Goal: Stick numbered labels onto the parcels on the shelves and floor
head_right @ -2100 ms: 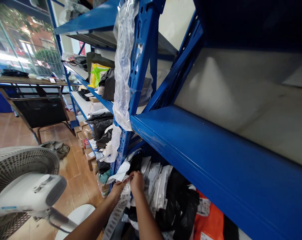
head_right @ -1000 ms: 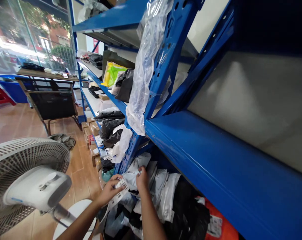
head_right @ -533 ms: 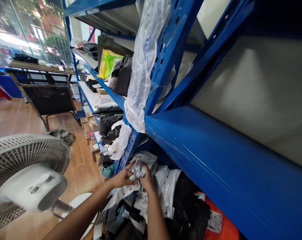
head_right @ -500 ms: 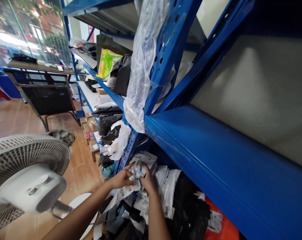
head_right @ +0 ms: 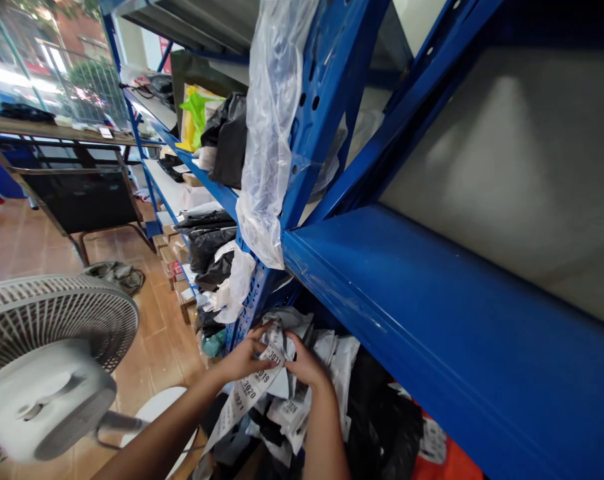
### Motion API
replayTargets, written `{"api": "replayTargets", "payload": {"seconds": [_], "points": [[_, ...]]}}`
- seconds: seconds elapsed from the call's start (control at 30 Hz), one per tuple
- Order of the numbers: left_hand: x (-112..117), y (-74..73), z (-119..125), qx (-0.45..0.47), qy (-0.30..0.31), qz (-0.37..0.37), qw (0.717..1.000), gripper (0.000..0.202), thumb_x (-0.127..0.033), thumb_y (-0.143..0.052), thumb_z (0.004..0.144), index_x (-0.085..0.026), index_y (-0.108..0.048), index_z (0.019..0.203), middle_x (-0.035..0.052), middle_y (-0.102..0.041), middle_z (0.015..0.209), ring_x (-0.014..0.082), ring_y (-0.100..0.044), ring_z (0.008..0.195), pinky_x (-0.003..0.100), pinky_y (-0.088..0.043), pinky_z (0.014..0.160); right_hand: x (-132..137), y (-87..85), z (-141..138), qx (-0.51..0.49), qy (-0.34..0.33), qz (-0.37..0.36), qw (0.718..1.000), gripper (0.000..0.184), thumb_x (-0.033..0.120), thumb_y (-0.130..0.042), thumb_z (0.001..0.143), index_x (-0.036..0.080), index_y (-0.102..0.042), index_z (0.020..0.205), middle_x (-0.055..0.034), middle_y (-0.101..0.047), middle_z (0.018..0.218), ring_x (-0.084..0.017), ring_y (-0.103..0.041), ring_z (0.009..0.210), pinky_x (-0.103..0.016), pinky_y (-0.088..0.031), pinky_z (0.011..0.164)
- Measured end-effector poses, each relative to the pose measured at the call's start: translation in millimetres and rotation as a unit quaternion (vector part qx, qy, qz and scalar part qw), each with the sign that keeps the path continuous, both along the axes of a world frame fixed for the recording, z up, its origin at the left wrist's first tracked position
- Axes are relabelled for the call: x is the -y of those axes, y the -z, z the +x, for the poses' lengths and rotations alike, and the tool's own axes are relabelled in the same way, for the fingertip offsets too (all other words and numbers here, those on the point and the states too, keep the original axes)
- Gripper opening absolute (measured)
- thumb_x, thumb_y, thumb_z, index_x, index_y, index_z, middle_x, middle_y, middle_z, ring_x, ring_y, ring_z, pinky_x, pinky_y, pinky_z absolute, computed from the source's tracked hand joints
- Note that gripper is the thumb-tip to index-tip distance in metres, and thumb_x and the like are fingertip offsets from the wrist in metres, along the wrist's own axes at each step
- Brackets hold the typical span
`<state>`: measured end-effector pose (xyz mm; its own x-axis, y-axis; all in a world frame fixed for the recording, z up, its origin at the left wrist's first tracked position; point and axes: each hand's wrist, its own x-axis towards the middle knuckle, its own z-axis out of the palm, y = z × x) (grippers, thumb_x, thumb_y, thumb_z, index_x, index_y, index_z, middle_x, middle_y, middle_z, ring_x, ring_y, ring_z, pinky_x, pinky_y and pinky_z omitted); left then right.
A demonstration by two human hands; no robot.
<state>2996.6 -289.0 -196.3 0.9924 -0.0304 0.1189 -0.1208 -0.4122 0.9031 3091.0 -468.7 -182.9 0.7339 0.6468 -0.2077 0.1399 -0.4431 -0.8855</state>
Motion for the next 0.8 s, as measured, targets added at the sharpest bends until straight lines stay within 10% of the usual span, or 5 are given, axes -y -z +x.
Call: {"api": "replayTargets", "payload": {"seconds": [0.4,0.63,0.8], "points": [[-6,1.0,15,-0.058,0.038,-0.011,0.998,0.016,-0.034,-0.07,0.069,-0.019,-0.069,0.063,0.0083,-0.048,0.139,0.0284,-0.04,0.13,0.035,-0.034,0.106,-8,-2.4,7,0.047,0.056,-0.089,0.993,0.088,0.008,-0.067,0.053,0.02,-0.036,0.134,-0.01,-0.054,0.13,-0.023,-0.051,0.12,-0.035,-0.038,0.102],[-18,13.4,29,-0.091,0.081,-0.026,0.992,0.035,-0.052,-0.065,0.07,-0.018,-0.072,0.07,0.0024,-0.072,0.077,0.0217,-0.065,0.083,0.029,-0.048,0.082,-36,1.8,-4,0.14,0.085,-0.188,0.968,0.063,0.005,-0.055,0.065,0.013,-0.049,0.127,-0.0145,-0.053,0.131,-0.024,-0.048,0.124,-0.036,-0.035,0.105],[-8,18.4,32,-0.057,0.091,-0.042,0.993,0.038,-0.053,-0.071,0.064,-0.02,-0.074,0.082,0.0068,-0.066,0.115,0.0258,-0.053,0.117,0.032,-0.038,0.102,-16,7.8,-12,0.117,0.114,-0.153,0.975,0.062,0.006,-0.052,0.066,0.016,-0.049,0.127,-0.0105,-0.056,0.13,-0.023,-0.049,0.123,-0.035,-0.037,0.105]]}}
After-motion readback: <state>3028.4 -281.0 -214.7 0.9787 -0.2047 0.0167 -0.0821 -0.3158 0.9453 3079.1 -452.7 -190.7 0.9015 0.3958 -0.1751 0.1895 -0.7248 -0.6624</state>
